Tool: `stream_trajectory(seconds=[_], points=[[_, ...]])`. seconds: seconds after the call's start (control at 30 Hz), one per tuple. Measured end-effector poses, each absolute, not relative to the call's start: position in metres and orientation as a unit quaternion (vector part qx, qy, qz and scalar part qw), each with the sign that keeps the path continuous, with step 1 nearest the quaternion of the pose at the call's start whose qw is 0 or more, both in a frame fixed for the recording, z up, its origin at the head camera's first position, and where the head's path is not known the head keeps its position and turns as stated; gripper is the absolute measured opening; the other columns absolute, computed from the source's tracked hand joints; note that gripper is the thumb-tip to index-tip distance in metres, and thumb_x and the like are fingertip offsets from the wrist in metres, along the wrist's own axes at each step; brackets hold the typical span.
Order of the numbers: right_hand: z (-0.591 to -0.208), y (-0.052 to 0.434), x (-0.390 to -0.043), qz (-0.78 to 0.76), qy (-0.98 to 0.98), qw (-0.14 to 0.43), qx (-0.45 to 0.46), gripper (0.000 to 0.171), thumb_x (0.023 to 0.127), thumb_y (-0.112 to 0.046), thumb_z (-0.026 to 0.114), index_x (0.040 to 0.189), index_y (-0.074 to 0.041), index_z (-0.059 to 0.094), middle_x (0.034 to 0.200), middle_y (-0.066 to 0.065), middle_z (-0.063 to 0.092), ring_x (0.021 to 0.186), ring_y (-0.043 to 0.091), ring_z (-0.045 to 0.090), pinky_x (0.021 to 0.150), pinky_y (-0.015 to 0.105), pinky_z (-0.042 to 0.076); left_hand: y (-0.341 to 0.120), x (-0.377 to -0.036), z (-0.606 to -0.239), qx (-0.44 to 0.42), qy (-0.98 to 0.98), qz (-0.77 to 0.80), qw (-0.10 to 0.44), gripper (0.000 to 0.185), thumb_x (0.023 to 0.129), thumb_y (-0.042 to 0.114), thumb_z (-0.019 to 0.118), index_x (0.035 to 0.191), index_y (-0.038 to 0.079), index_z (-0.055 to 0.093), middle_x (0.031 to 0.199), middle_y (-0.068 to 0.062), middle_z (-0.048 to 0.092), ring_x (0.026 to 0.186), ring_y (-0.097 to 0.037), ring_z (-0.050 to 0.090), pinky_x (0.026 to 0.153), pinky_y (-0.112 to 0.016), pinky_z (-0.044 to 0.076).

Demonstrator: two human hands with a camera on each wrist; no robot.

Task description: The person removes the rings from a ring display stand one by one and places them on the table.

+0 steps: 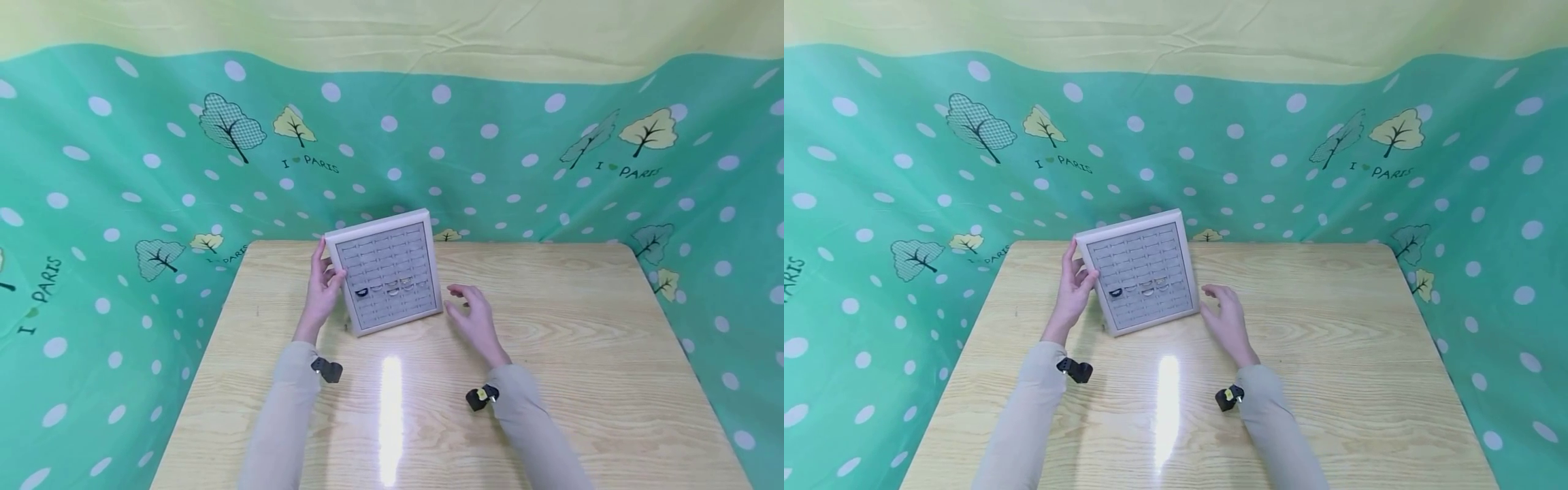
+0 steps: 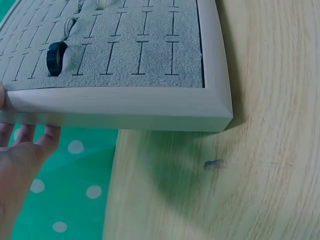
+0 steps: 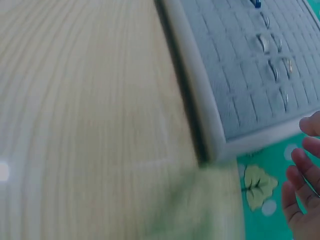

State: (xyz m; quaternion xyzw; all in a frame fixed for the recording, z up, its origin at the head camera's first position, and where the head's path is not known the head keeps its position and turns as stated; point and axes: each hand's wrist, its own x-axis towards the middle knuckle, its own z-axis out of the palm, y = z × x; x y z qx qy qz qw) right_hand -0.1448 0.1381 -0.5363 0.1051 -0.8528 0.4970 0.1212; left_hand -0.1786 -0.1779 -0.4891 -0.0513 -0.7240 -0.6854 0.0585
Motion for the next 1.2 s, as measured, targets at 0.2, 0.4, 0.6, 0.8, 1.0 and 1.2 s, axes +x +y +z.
stream_trajectory(seconds=[0.2,0.4,0.6,0.8,1.0,1.2], points=[[-0.533,0.117,-0.154,0.52,-0.835,0.128,0.127,0.03,0.084,0.001,0.07,0.114,0.004,0.064,0.105,0.015,0.062,0.097,0.028,0.056,0.077,0.047,0.051,-0.179,-0.178,-0.493,-0.049,-0.732,-0.677,0.058,0.082,0.095,-0.006,0.052,0.156,0.029,0.01,0.129,-0.022,0.045,0.107,-0.036,0.055,0.093,-0.041,0.05],[-0.535,0.106,-0.161,0.555,-0.816,0.119,0.105,0.024,0.084,0.004,0.068,0.108,0.005,0.065,0.099,0.016,0.063,0.089,0.027,0.058,0.073,0.044,0.053,-0.18,-0.18,-0.494,-0.062,-0.739,-0.669,0.059,0.086,0.094,-0.008,0.052,0.155,0.034,0.008,0.125,-0.021,0.047,0.101,-0.033,0.059,0.087,-0.039,0.054],[-0.538,0.097,-0.167,0.595,-0.795,0.097,0.065,0.019,0.085,0.004,0.068,0.104,0.001,0.067,0.09,0.012,0.06,0.079,0.021,0.056,0.065,0.022,0.049,-0.182,-0.18,-0.493,-0.061,-0.738,-0.67,0.053,0.086,0.094,-0.008,0.052,0.155,0.035,0.009,0.125,-0.019,0.048,0.101,-0.031,0.059,0.084,-0.034,0.054],[-0.541,0.089,-0.172,0.623,-0.774,0.087,0.072,0.016,0.084,0.006,0.067,0.099,0.002,0.065,0.079,0.008,0.056,0.071,0.016,0.05,0.059,0.018,0.042,-0.183,-0.182,-0.493,-0.074,-0.733,-0.674,0.056,0.085,0.094,-0.008,0.051,0.155,0.03,0.007,0.124,-0.021,0.047,0.099,-0.028,0.059,0.084,-0.035,0.055],[-0.545,0.084,-0.176,0.625,-0.775,0.078,0.057,0.009,0.086,0.002,0.066,0.093,-0.002,0.063,0.071,0.003,0.054,0.064,0.013,0.048,0.054,0.017,0.039,-0.183,-0.181,-0.495,-0.067,-0.733,-0.675,0.05,0.086,0.094,-0.009,0.051,0.155,0.03,0.005,0.125,-0.021,0.047,0.101,-0.028,0.058,0.085,-0.035,0.054],[-0.541,0.085,-0.175,0.617,-0.782,0.065,0.051,0.008,0.087,0.001,0.066,0.094,-0.002,0.063,0.072,0.004,0.054,0.064,0.013,0.048,0.055,0.017,0.039,-0.182,-0.181,-0.495,-0.077,-0.731,-0.676,0.053,0.086,0.094,-0.008,0.051,0.155,0.029,0.004,0.124,-0.022,0.047,0.102,-0.032,0.057,0.084,-0.035,0.054]])
